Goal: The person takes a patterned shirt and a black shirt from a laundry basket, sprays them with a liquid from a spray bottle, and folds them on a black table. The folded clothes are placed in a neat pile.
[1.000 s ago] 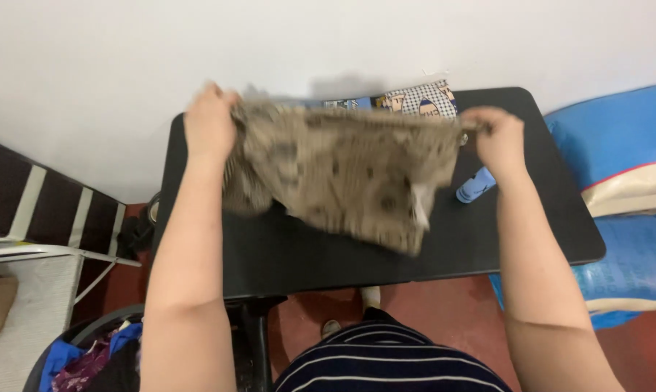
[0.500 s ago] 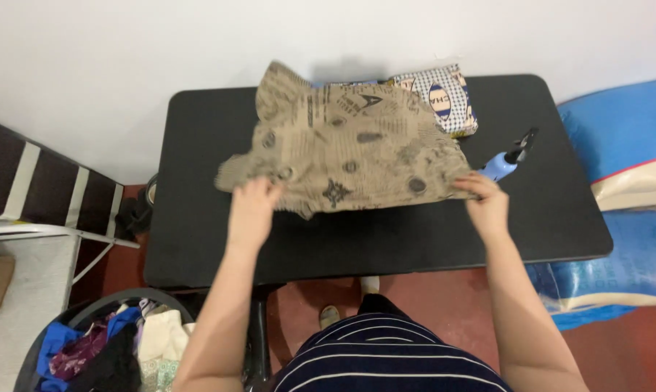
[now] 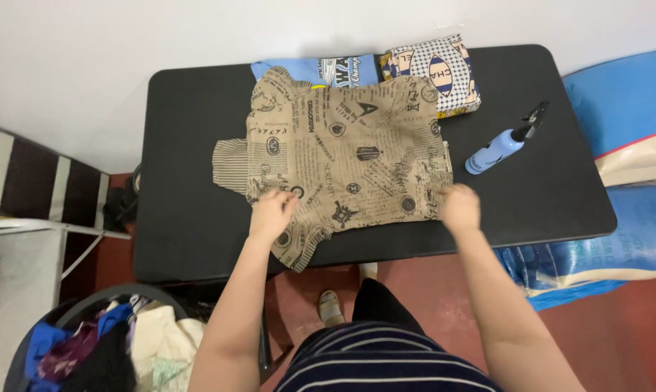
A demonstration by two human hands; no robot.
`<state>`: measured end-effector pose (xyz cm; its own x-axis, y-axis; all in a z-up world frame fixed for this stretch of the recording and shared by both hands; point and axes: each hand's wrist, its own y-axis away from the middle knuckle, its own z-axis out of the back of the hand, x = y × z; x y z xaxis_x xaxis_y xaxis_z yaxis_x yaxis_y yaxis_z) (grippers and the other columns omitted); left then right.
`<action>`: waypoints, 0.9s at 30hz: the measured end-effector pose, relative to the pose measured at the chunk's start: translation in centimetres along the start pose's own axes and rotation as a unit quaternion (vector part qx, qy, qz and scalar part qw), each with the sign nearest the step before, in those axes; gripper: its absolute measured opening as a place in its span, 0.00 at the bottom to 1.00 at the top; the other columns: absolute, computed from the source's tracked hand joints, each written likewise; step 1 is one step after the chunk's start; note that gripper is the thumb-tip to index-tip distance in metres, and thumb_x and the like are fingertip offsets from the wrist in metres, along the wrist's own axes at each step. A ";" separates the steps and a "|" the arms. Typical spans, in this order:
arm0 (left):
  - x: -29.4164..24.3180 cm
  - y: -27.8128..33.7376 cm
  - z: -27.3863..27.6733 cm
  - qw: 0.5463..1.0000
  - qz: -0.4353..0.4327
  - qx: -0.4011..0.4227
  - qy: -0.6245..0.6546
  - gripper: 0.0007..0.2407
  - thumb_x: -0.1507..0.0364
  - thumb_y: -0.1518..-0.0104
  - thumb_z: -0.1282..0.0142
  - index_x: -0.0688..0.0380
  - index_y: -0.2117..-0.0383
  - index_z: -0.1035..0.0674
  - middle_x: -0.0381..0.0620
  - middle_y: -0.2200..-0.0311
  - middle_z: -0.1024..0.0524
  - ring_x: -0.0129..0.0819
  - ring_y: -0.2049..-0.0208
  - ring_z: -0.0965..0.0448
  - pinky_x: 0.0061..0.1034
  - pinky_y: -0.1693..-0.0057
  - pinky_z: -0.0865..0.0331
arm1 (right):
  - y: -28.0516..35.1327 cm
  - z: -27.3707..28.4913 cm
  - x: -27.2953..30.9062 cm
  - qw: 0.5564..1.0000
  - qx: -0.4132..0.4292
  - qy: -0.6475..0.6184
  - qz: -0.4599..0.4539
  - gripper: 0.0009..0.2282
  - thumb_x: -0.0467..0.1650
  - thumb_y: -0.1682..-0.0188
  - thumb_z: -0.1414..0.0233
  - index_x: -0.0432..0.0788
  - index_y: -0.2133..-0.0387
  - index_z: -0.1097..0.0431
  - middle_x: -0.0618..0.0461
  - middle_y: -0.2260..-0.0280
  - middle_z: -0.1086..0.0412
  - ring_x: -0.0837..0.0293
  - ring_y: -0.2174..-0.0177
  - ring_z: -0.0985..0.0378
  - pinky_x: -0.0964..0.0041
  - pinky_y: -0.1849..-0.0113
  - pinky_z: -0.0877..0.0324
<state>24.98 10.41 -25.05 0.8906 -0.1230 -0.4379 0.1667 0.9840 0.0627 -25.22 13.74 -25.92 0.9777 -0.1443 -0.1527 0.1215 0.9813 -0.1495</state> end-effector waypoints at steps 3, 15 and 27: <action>-2.6 -0.9 2.4 1.000 0.004 -0.022 -0.015 0.16 0.59 0.34 0.52 0.40 0.42 0.24 0.45 0.37 0.34 0.52 0.31 0.42 0.54 0.34 0.41 | -1.9 -0.4 6.2 0.987 0.079 -0.133 0.034 0.17 0.28 0.53 0.47 0.54 0.50 0.23 0.53 0.54 0.24 0.53 0.48 0.24 0.57 0.46 0.31; -2.9 3.5 -3.1 0.984 0.103 -0.083 -0.116 0.28 0.47 0.38 0.61 0.29 0.30 0.41 0.46 0.26 0.52 0.55 0.26 0.57 0.67 0.32 0.61 | -0.2 -1.5 16.8 0.952 -0.055 -0.212 0.214 0.29 0.43 0.48 0.49 0.54 0.33 0.42 0.56 0.33 0.43 0.56 0.32 0.50 0.54 0.36 0.61; -3.7 2.3 -2.4 0.983 0.077 -0.134 -0.099 0.31 0.47 0.39 0.57 0.41 0.30 0.39 0.51 0.27 0.49 0.57 0.27 0.57 0.65 0.32 0.63 | -1.2 -10.5 8.8 0.970 -0.122 -0.209 -0.027 0.25 0.43 0.40 0.58 0.43 0.34 0.41 0.41 0.36 0.42 0.44 0.33 0.48 0.48 0.35 0.62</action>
<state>21.08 13.48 -25.43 0.9660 0.0334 -0.2565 -0.0702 0.9882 -0.1358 -18.55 9.97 -37.34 0.9615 -0.0806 0.2627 0.1802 0.9066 -0.3816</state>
